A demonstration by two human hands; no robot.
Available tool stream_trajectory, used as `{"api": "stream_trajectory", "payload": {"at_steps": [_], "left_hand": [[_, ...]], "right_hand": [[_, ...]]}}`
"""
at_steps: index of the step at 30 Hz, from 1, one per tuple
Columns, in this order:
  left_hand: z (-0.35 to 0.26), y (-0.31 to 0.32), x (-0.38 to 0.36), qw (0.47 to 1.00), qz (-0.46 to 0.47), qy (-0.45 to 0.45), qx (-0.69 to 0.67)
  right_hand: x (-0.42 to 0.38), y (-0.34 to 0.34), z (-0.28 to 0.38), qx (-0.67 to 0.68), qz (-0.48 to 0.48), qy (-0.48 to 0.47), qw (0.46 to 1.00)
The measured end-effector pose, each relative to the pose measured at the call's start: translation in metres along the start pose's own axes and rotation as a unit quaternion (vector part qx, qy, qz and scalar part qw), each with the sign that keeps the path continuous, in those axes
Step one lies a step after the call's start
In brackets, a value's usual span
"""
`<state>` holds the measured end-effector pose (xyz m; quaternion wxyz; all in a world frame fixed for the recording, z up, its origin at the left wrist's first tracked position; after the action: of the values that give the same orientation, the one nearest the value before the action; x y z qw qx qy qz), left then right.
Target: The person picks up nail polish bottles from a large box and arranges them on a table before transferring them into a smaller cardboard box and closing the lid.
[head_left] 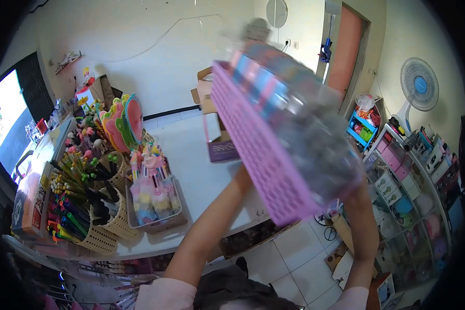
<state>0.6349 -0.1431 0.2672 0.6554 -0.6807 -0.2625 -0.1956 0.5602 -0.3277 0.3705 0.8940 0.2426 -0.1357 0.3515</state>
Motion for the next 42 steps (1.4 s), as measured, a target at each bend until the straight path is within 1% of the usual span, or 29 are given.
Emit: {"api": "stream_trajectory", "payload": {"at_steps": [1, 3, 4, 5, 6, 7, 9, 10, 12, 13, 14, 15, 16, 17, 18, 19, 21, 22, 24, 26, 28, 30, 31, 33, 35, 37, 39, 40, 42], "left_hand": [[-0.022, 0.003, -0.013, 0.999, 0.023, 0.037, -0.026], [-0.054, 0.001, -0.023, 0.989, 0.067, 0.104, -0.082], [-0.057, -0.004, -0.021, 0.981, 0.087, 0.137, -0.107], [-0.065, -0.014, -0.023, 0.969, -0.043, 0.175, -0.167], [-0.069, -0.023, -0.028, 0.937, -0.168, 0.211, -0.222], [-0.072, -0.025, -0.028, 0.938, -0.162, 0.215, -0.218], [-0.076, -0.023, -0.028, 0.947, -0.042, 0.217, -0.233], [-0.076, -0.026, -0.03, 0.948, -0.034, 0.222, -0.227], [-0.072, -0.03, -0.031, 0.923, 0.015, 0.224, -0.313], [-0.073, -0.025, -0.032, 0.925, 0.014, 0.227, -0.305], [-0.075, -0.015, -0.034, 0.931, -0.039, 0.229, -0.282], [-0.074, -0.011, -0.034, 0.933, -0.091, 0.23, -0.26], [-0.072, -0.012, -0.032, 0.934, -0.093, 0.232, -0.255], [-0.072, -0.011, -0.03, 0.934, -0.044, 0.225, -0.275], [-0.071, -0.01, -0.029, 0.931, 0.004, 0.214, -0.296], [-0.071, -0.011, -0.029, 0.932, 0.002, 0.209, -0.297], [-0.07, -0.012, -0.027, 0.918, 0.066, 0.193, -0.34], [-0.069, -0.015, -0.028, 0.919, 0.064, 0.19, -0.341], [-0.068, -0.018, -0.028, 0.907, 0.14, 0.182, -0.354], [-0.068, -0.02, -0.029, 0.909, 0.117, 0.187, -0.352], [-0.068, -0.026, -0.029, 0.91, 0.093, 0.194, -0.354], [-0.066, -0.03, -0.03, 0.903, 0.137, 0.174, -0.368], [-0.067, -0.025, -0.032, 0.903, 0.137, 0.176, -0.368], [-0.067, -0.015, -0.035, 0.888, 0.068, 0.207, -0.405], [-0.067, -0.001, -0.033, 0.891, 0.066, 0.215, -0.395], [-0.067, 0.001, -0.035, 0.892, 0.065, 0.219, -0.389], [-0.068, -0.007, -0.034, 0.926, -0.016, 0.258, -0.277], [-0.068, -0.013, -0.033, 0.925, -0.014, 0.258, -0.279], [-0.069, -0.021, -0.031, 0.954, 0.0, 0.248, -0.169]], "right_hand": [[0.028, 0.002, -0.009, 0.068, 0.127, -0.006, 0.99], [0.062, 0.043, -0.01, 0.004, 0.015, 0.06, 0.998], [0.082, 0.049, -0.022, 0.003, 0.036, 0.071, 0.997], [0.102, 0.051, -0.039, 0.006, 0.056, 0.08, 0.995], [0.119, 0.057, -0.054, -0.013, 0.073, 0.099, 0.992], [0.134, 0.063, -0.071, -0.03, 0.089, 0.117, 0.989], [0.159, 0.073, -0.114, -0.057, 0.055, 0.111, 0.991], [0.168, 0.076, -0.136, -0.093, 0.027, 0.123, 0.988], [0.186, 0.076, -0.173, -0.125, 0.002, 0.129, 0.984], [0.192, 0.076, -0.19, -0.174, 0.006, 0.132, 0.976], [0.198, 0.077, -0.203, -0.223, 0.01, 0.134, 0.966], [0.205, 0.078, -0.214, -0.219, 0.013, 0.127, 0.967], [0.209, 0.08, -0.223, -0.184, 0.015, 0.16, 0.97], [0.212, 0.08, -0.233, -0.151, 0.019, 0.196, 0.969], [0.214, 0.084, -0.23, -0.153, 0.023, 0.196, 0.968], [0.215, 0.087, -0.23, -0.149, 0.04, 0.207, 0.966], [0.214, 0.092, -0.238, -0.148, 0.059, 0.221, 0.962], [0.215, 0.095, -0.246, -0.147, 0.067, 0.215, 0.963], [0.214, 0.101, -0.249, -0.144, 0.076, 0.206, 0.965], [0.206, 0.106, -0.243, -0.086, 0.131, 0.243, 0.957], [0.198, 0.111, -0.237, -0.082, 0.114, 0.247, 0.959], [0.199, 0.108, -0.239, -0.078, 0.095, 0.25, 0.96], [0.204, 0.105, -0.25, -0.074, 0.118, 0.254, 0.957], [0.211, 0.101, -0.262, -0.067, 0.139, 0.252, 0.955], [0.21, 0.099, -0.265, -0.12, 0.147, 0.236, 0.953], [0.203, 0.099, -0.255, -0.114, 0.146, 0.248, 0.951], [0.198, 0.1, -0.255, -0.111, 0.147, 0.262, 0.947], [0.196, 0.102, -0.26, -0.108, 0.118, 0.249, 0.955], [0.193, 0.105, -0.262, -0.105, 0.086, 0.236, 0.962]]}}
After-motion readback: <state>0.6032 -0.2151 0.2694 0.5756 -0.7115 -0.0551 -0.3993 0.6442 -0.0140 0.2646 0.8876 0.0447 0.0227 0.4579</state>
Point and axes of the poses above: each hand's wrist, its own x-axis towards the middle knuckle, its own y-axis out of the palm, z = x × y, the point moved 3 cm from there along x, towards the middle knuckle, and after that the axes turned 6 degrees about z, right-handed, at the moved point
